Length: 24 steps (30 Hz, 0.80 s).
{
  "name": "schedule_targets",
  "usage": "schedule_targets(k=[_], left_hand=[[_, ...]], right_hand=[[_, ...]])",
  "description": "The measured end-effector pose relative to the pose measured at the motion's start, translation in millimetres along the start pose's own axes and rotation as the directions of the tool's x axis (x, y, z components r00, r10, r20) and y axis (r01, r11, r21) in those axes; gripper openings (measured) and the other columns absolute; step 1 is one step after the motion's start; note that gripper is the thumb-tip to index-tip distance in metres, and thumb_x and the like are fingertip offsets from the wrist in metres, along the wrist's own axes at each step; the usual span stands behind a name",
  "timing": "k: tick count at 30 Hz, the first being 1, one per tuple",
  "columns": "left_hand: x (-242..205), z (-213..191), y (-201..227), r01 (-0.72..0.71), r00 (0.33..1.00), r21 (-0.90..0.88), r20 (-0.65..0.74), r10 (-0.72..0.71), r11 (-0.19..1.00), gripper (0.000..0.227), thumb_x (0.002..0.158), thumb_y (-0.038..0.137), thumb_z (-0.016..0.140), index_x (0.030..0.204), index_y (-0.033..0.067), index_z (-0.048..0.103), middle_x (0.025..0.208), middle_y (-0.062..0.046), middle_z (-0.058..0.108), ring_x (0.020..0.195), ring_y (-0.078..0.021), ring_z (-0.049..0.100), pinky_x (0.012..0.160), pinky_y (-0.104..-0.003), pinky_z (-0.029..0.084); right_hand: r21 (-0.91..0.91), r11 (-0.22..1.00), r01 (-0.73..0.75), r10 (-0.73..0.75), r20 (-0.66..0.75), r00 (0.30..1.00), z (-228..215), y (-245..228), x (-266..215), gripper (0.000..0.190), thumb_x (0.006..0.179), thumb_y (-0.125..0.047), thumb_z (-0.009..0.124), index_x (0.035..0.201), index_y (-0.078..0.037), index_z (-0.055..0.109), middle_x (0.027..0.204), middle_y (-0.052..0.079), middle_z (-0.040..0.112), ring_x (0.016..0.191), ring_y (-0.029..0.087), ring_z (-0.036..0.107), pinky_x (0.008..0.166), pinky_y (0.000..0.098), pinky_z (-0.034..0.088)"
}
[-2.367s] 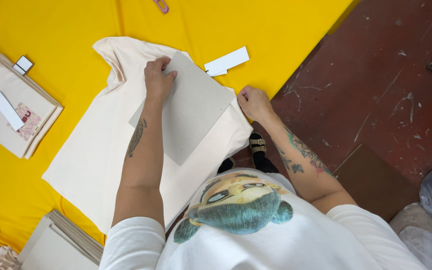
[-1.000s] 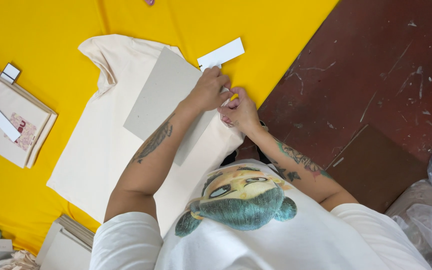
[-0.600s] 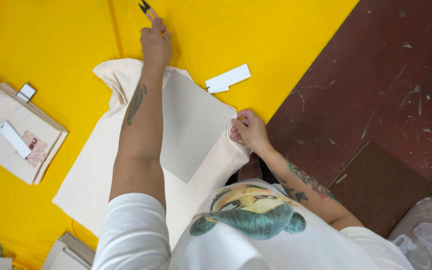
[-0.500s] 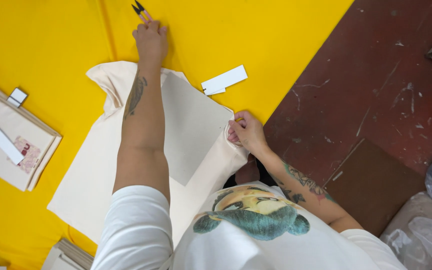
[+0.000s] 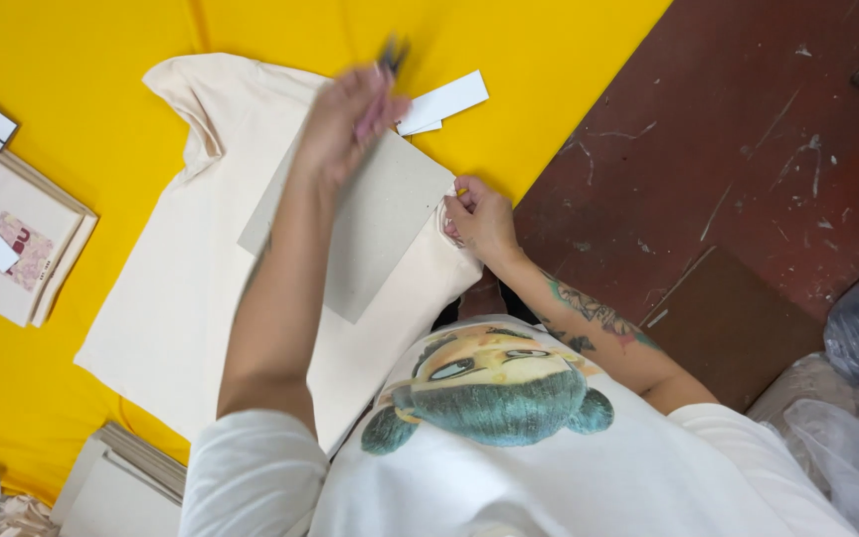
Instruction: Folding t-shirts using a cardboard template to ensure uniform size and shape.
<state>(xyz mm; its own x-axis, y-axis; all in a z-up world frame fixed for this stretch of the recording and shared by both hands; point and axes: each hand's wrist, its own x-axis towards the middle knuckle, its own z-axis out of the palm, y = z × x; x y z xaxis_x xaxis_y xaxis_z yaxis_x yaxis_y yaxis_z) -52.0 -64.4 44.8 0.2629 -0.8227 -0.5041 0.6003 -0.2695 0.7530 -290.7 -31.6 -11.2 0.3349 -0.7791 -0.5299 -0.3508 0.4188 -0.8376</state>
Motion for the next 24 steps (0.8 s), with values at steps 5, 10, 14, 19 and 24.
schedule_targets(k=[5,10,14,19,24], left_hand=[[-87,-23,-69,-0.099,0.992,0.290,0.107,0.070,0.952,0.018,0.106,0.018,0.060,0.117,0.0051,0.064,0.094,-0.004,0.062,0.077,-0.0123,0.067,0.072,-0.023,0.059],[-134,0,-66,-0.285,0.958,0.917,0.280,0.060,0.279,0.042,0.111,0.024,0.046,0.152,0.0314,0.052,0.122,-0.016,0.067,0.118,-0.0343,0.067,0.103,-0.047,0.051],[-139,13,-63,-0.375,0.920,0.925,0.380,0.100,-0.070,0.039,0.110,0.036,0.051,0.148,0.0296,0.059,0.088,-0.006,0.055,0.080,-0.0233,0.062,0.071,-0.035,0.053],[-106,-10,-91,-0.454,0.824,0.785,0.549,0.137,-0.421,0.038,0.102,0.037,0.062,0.137,0.0222,0.063,0.087,-0.001,0.057,0.085,-0.0201,0.060,0.072,-0.033,0.050],[-105,-3,-78,-0.469,0.797,0.748,0.588,0.141,-0.470,0.033,0.100,0.034,0.066,0.132,0.0232,0.066,0.085,0.000,0.059,0.084,-0.0187,0.060,0.071,-0.032,0.049]], right_hand=[[0.013,0.994,0.112,-0.113,0.053,0.992,-4,9,4,0.022,0.098,-0.008,0.063,0.117,0.003,0.061,0.079,0.017,0.071,0.055,0.017,0.072,0.052,0.0250,0.067],[-0.145,0.964,0.221,-0.216,0.049,0.975,-1,34,19,0.019,0.100,-0.013,0.063,0.114,-0.002,0.064,0.075,0.012,0.073,0.053,0.017,0.072,0.049,0.0266,0.064],[-0.152,0.961,0.233,-0.232,0.023,0.972,0,50,30,0.017,0.098,-0.010,0.062,0.112,0.000,0.064,0.076,0.014,0.073,0.053,0.018,0.071,0.050,0.0269,0.064],[-0.062,0.954,0.295,-0.294,0.015,0.956,4,50,23,0.021,0.088,-0.001,0.071,0.108,0.000,0.065,0.083,0.015,0.070,0.054,0.021,0.072,0.050,0.0302,0.065],[-0.029,0.938,0.345,-0.345,0.012,0.939,-5,18,-1,0.021,0.089,0.002,0.069,0.110,-0.002,0.065,0.092,0.016,0.064,0.061,0.024,0.074,0.056,0.0321,0.066]])
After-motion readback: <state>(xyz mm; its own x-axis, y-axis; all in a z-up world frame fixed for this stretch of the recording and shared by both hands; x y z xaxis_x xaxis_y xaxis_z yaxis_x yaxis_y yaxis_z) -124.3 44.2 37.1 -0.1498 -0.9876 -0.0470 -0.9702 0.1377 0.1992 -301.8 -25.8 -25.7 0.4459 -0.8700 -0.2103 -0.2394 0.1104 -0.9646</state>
